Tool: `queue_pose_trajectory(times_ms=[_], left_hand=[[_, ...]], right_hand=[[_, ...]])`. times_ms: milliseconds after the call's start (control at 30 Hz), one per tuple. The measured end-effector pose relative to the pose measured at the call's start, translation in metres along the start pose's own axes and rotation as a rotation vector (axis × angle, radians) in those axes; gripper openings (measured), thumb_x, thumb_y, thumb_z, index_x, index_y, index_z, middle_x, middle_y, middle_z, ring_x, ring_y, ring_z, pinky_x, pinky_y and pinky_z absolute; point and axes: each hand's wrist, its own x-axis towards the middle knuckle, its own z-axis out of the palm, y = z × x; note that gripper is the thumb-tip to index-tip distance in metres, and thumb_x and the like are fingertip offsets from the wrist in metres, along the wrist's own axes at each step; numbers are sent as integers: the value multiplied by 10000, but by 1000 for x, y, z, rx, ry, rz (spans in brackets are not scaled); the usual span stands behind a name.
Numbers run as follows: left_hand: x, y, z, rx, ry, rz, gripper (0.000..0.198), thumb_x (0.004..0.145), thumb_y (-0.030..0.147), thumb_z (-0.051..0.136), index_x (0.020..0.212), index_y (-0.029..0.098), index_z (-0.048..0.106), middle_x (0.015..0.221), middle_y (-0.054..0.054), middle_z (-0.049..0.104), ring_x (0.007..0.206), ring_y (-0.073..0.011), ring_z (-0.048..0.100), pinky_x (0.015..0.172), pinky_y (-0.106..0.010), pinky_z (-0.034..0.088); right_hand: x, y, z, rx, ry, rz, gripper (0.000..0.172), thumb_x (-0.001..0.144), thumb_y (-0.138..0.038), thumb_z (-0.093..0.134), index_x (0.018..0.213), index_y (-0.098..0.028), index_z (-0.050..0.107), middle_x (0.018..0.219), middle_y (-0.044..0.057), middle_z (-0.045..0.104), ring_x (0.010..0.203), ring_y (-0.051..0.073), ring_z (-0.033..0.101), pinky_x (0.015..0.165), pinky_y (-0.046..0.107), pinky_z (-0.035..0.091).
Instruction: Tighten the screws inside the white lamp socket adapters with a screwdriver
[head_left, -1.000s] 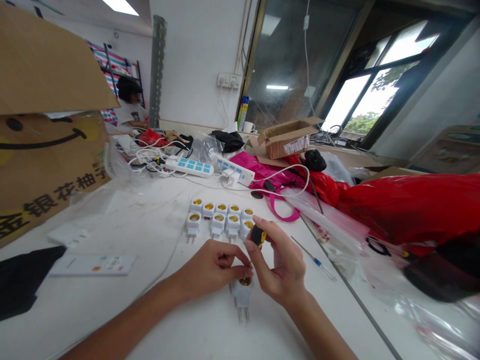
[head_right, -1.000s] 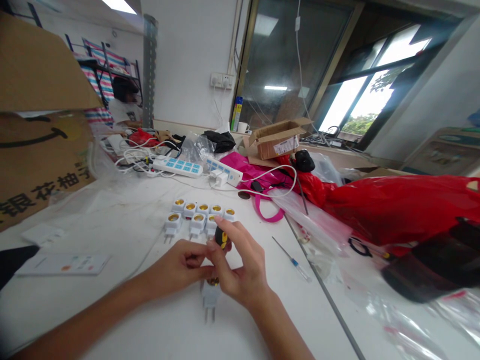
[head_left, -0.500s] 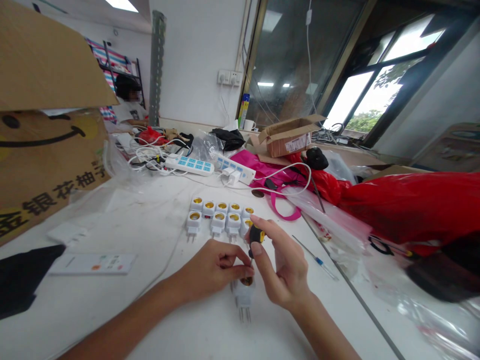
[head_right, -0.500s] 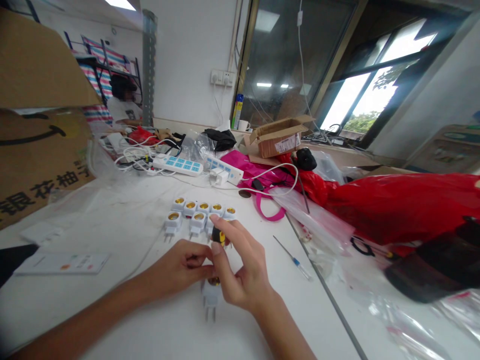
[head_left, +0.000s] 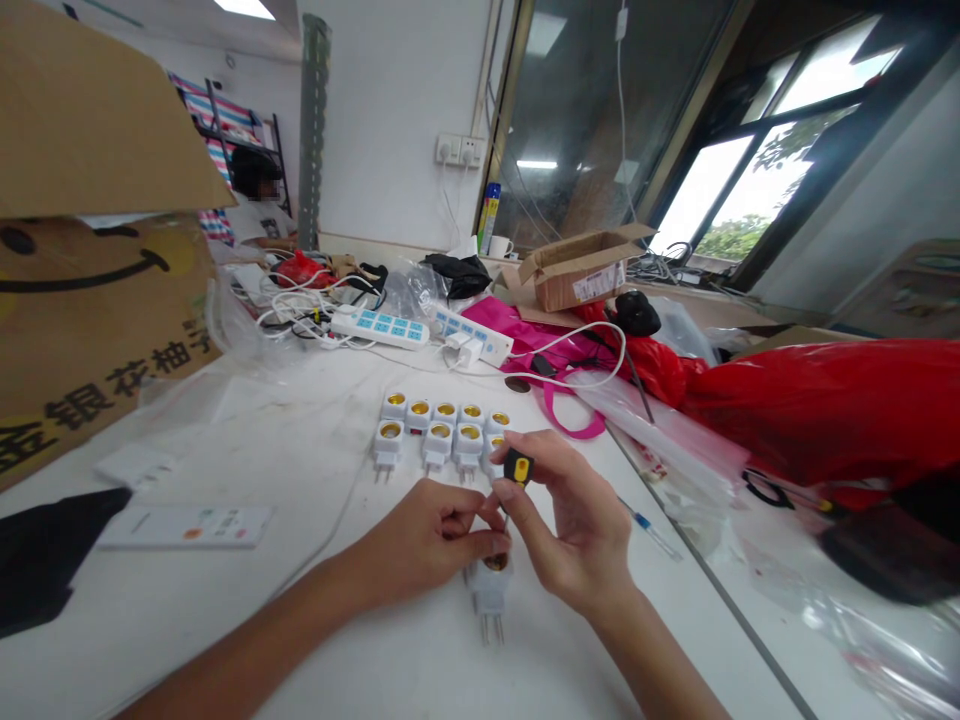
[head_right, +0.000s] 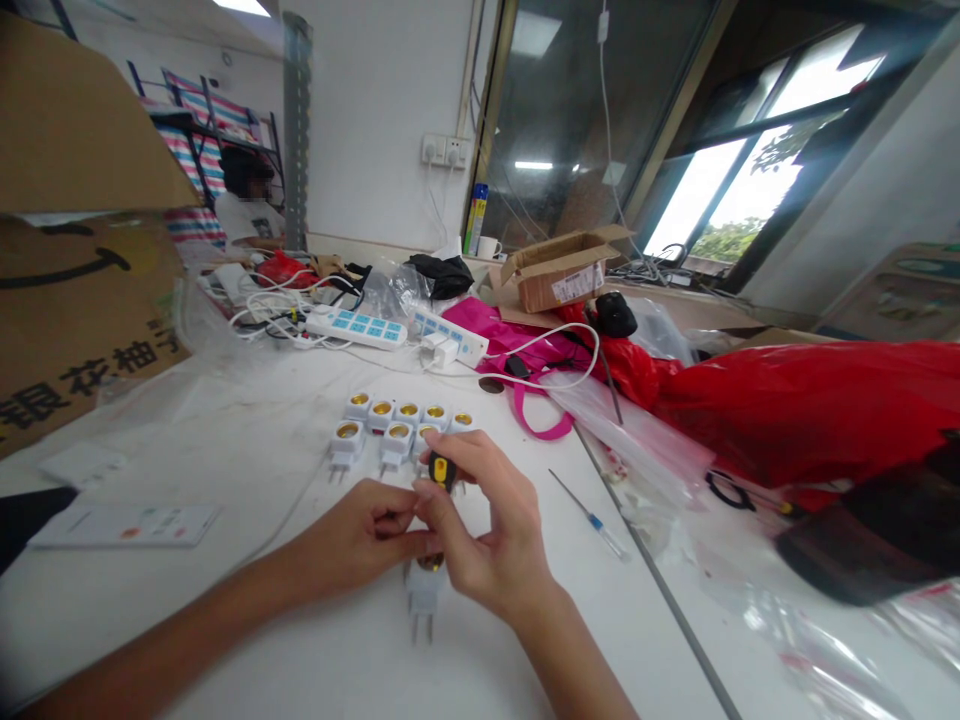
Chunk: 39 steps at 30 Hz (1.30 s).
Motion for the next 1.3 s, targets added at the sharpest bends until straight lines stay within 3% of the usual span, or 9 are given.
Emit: queue_pose_trajectory(times_ms=[200,433,600,700,833,933,1100,1200,1300], left_hand=[[0,0,0,19,-14,26,291,935,450,856,929,159,846,597,105,260,587,-97,252,570,-304,193],[0,7,-3,49,-43,-12,283,945,424,821,958,148,883,583,93,302,571,-99,285,573,-311,201],[0,5,-2,11,-57,17,285,943,418,806,920,142,874,589,72,400,583,-107,340,573,-305,236],[0,5,-1,27,-61,20,290,951,423,804,894,145,861,580,77,365,577,-105,322,572,-308,223],[-2,7,-1,34,-64,16,270,951,411,804,922,150,866,575,84,342,566,-103,302,570,-306,216],[-3,6,-3,58,-68,62,289,924,431,850,1021,159,865,609,98,313,586,-104,286,582,-295,224],[-3,2,-5,153,-138,51,656,657,486,1069,1191,185,837,639,125,364,604,-101,311,577,-280,229],[-4,2,-5,215,-147,46,661,673,462,1057,1236,195,838,645,116,416,606,-109,349,584,-281,250],[-5,2,-4,231,-131,61,592,711,482,1027,1195,195,844,664,98,472,616,-117,377,590,-284,262]], right_hand=[[4,4,0,-36,51,-68,513,960,-42,789,1408,-287,731,933,24,684,873,199,605,732,360,519],[6,-9,-8,198,-111,156,386,1152,-174,548,1477,-316,703,1406,131,762,1070,236,818,986,481,676],[9,-6,-7,104,-22,42,355,995,-112,809,1305,-284,796,1058,71,788,945,220,743,832,393,648],[10,-9,-11,33,-21,12,386,972,-95,825,1307,-281,775,1086,80,761,1025,241,725,871,421,647],[14,-26,-27,13,-182,105,335,1088,-122,669,1372,-287,731,1295,122,792,1267,284,757,1061,513,652],[23,-40,-42,-88,-257,53,299,1034,-126,778,1291,-276,740,1142,73,820,1073,239,791,936,407,666],[40,-57,-53,-388,-415,-65,205,997,-258,865,1172,-255,757,954,42,705,812,196,699,687,323,582],[49,-70,-50,-554,-559,-29,61,1099,-293,720,1139,-247,710,1012,58,696,808,200,732,676,328,580],[57,-83,-47,-666,-726,88,69,1119,-260,673,1121,-244,605,1034,55,747,769,204,771,600,324,535]])
